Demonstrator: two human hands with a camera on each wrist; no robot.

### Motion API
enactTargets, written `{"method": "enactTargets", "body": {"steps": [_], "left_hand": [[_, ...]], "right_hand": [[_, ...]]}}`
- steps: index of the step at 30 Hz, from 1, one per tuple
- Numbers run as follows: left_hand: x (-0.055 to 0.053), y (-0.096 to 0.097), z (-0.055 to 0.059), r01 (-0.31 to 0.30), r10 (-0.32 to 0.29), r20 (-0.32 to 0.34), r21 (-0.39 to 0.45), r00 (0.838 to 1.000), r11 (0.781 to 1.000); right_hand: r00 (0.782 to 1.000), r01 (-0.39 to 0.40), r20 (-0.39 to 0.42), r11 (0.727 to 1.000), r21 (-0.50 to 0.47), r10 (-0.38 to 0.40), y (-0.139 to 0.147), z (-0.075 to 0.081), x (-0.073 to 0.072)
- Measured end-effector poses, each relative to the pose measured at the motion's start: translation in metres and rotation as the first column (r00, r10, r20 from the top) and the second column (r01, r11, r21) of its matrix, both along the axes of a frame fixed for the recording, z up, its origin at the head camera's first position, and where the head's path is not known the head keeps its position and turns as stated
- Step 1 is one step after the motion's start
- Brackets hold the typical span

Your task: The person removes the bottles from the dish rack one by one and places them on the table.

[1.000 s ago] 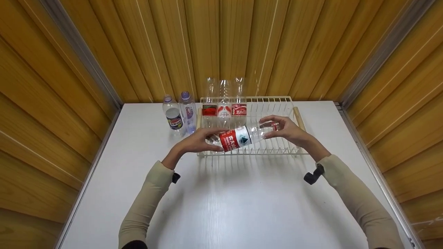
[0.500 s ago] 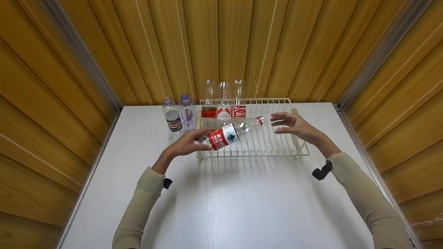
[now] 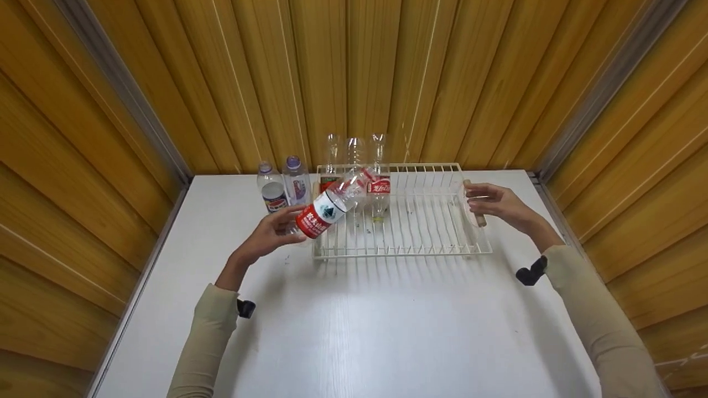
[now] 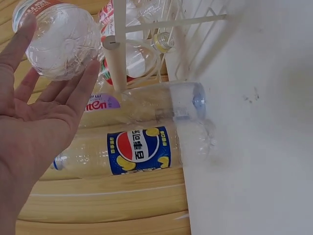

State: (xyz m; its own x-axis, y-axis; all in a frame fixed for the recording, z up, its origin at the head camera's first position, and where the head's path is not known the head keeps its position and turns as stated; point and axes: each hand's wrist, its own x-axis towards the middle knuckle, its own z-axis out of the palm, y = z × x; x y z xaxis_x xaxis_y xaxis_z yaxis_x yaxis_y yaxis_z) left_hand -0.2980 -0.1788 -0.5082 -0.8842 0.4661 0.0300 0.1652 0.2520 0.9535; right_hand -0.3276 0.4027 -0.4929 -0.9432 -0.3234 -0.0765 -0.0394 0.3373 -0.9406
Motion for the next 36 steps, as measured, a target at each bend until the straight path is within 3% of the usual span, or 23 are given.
{"method": "enactTargets", "body": {"steps": [5, 9, 18, 28, 36], "left_hand": [[0.0, -0.017, -0.005, -0.077, 0.076, 0.031, 0.036, 0.997, 0.996], [0.001, -0.03, -0.008, -0.159, 0.153, 0.083, 0.08, 0.985, 0.984], [0.006, -0.052, -0.017, -0.28, 0.243, 0.197, 0.192, 0.95, 0.94], [0.011, -0.066, -0.03, -0.314, 0.276, 0.191, 0.21, 0.942, 0.926], [0.006, -0.078, -0.042, -0.396, 0.358, 0.205, 0.19, 0.911, 0.898]], "right_hand": [[0.999, 0.048, 0.009, 0.997, 0.067, -0.049, 0.016, -0.003, 0.001], [0.998, 0.062, 0.027, 0.995, 0.082, -0.065, 0.022, -0.003, 0.002], [0.998, -0.008, 0.065, 0.996, 0.093, 0.002, 0.026, -0.009, 0.005], [0.992, -0.056, 0.121, 0.982, 0.178, 0.035, 0.027, -0.016, 0.004], [0.992, -0.055, 0.124, 0.985, 0.166, 0.034, 0.026, -0.018, 0.004]]}}
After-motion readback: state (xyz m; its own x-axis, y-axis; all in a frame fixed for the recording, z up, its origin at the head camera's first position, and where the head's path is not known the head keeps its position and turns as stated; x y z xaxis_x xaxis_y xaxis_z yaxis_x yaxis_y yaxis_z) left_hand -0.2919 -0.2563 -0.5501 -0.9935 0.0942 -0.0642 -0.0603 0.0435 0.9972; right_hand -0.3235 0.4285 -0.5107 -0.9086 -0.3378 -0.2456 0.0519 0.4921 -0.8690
